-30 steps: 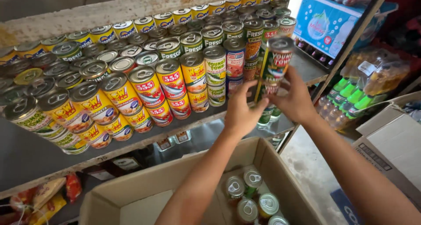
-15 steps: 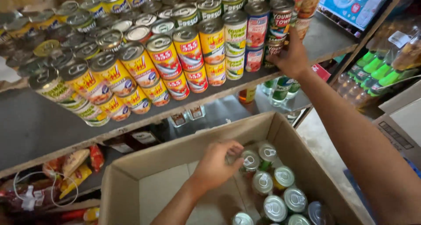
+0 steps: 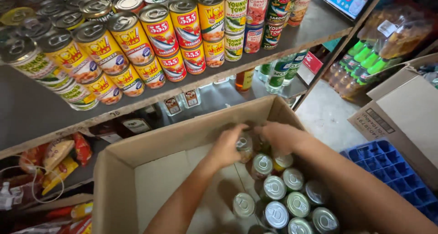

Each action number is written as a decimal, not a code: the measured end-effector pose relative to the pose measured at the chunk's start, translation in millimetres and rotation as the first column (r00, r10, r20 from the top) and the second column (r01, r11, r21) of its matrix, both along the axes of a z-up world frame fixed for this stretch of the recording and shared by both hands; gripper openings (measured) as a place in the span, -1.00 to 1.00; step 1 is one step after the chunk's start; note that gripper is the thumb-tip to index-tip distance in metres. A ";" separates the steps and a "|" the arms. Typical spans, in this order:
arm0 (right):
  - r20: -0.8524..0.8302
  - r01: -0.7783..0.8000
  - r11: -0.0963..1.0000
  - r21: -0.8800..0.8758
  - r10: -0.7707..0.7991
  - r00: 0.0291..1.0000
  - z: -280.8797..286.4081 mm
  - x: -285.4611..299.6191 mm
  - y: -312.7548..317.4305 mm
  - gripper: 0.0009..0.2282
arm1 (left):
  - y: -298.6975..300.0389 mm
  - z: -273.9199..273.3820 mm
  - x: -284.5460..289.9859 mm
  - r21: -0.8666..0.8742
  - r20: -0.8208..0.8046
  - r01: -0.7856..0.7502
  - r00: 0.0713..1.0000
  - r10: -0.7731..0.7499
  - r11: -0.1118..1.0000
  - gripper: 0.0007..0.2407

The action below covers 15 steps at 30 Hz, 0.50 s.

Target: The recorder is taking canned food items from a box and arranging them neatly on grocery store shelves.

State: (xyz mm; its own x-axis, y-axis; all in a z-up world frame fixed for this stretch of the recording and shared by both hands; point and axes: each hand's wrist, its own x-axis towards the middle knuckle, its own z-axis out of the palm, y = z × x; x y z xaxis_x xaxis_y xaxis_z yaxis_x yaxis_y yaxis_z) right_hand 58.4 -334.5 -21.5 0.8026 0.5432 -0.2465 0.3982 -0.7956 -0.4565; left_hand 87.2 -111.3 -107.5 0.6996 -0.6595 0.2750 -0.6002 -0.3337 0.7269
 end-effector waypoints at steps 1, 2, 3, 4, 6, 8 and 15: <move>0.009 -0.003 1.000 0.000 0.003 1.000 -6.8 -2.6 2.5 -0.38 | 10.4 22.2 -4.5 0.000 0.009 -0.003 1.000 0.003 1.000 -0.27; 0.099 0.090 0.988 -0.127 -0.078 0.992 -13.5 -5.2 5.4 -0.43 | 21.2 44.5 -9.6 -0.066 -0.147 -0.050 0.988 0.039 0.997 -0.30; 0.202 0.182 0.953 -0.240 -0.134 0.970 -20.0 -4.8 9.8 -0.47 | 33.8 66.6 -15.1 -0.125 -0.301 -0.115 0.951 0.073 0.986 -0.32; 0.211 0.170 0.956 -0.240 -0.120 0.970 -23.8 -1.5 5.9 -0.47 | 41.5 71.4 -17.3 -0.127 -0.292 -0.128 0.953 0.086 0.984 -0.32; 0.397 0.312 0.926 -0.212 -0.211 0.893 -36.5 0.3 4.7 -0.52 | 62.9 78.5 -28.6 -0.142 -0.385 -0.248 0.906 0.177 0.958 -0.28; 0.279 0.323 0.884 -0.338 -0.233 0.931 -22.0 0.6 15.9 -0.57 | 81.5 78.7 -38.3 -0.208 -0.519 -0.323 0.836 0.176 0.923 -0.28; 0.457 0.124 0.947 0.297 -0.255 0.852 33.3 -14.4 19.5 -0.37 | 114.8 61.5 -72.0 -0.350 -0.519 -0.332 0.847 0.114 0.876 -0.35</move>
State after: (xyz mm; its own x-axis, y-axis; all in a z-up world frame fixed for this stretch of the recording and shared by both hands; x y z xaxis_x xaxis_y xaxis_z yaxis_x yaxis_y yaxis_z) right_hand 44.0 -315.0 11.7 0.8765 0.3583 0.3214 0.4730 -0.7652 -0.4368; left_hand 15.2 3.5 -46.0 0.9258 -0.3691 0.0819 -0.0957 -0.0193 0.9952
